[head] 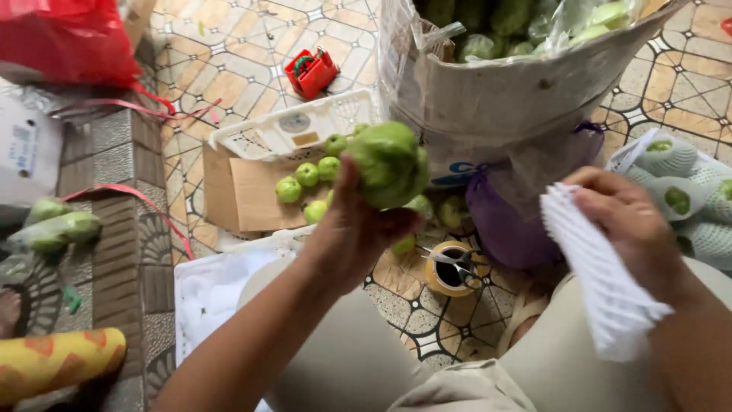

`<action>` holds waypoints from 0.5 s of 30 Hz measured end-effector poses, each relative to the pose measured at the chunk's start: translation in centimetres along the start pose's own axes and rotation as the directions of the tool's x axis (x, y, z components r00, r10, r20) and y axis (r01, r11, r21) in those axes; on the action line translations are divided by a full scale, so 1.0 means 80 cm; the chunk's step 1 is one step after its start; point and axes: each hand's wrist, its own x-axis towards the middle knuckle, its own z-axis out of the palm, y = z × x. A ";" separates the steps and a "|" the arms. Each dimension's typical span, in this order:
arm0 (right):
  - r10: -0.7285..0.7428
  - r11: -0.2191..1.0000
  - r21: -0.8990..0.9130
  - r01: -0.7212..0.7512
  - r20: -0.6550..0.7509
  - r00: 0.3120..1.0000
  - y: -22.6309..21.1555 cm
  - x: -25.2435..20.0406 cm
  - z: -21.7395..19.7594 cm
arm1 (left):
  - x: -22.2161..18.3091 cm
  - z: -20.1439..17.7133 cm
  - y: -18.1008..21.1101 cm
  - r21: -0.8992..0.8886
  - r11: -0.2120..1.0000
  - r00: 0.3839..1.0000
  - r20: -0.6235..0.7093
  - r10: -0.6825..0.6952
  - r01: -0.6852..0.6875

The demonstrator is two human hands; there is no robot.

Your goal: Wrapping individual guavas in protective foam netting and organizing them into crates.

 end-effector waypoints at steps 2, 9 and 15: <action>0.067 0.845 0.530 -0.079 0.041 0.997 -0.041 0.012 0.042 | 0.015 0.025 -0.041 -0.036 0.995 0.996 -0.008 -0.089 0.088; -0.297 0.861 0.450 0.234 0.073 0.952 -0.016 0.026 0.102 | 0.027 0.059 -0.141 -0.142 0.990 0.997 -0.074 0.013 -0.023; -0.534 0.832 0.122 0.541 -0.090 0.841 0.025 0.027 0.107 | 0.045 0.033 -0.192 -0.026 0.995 0.986 -0.127 -0.104 0.101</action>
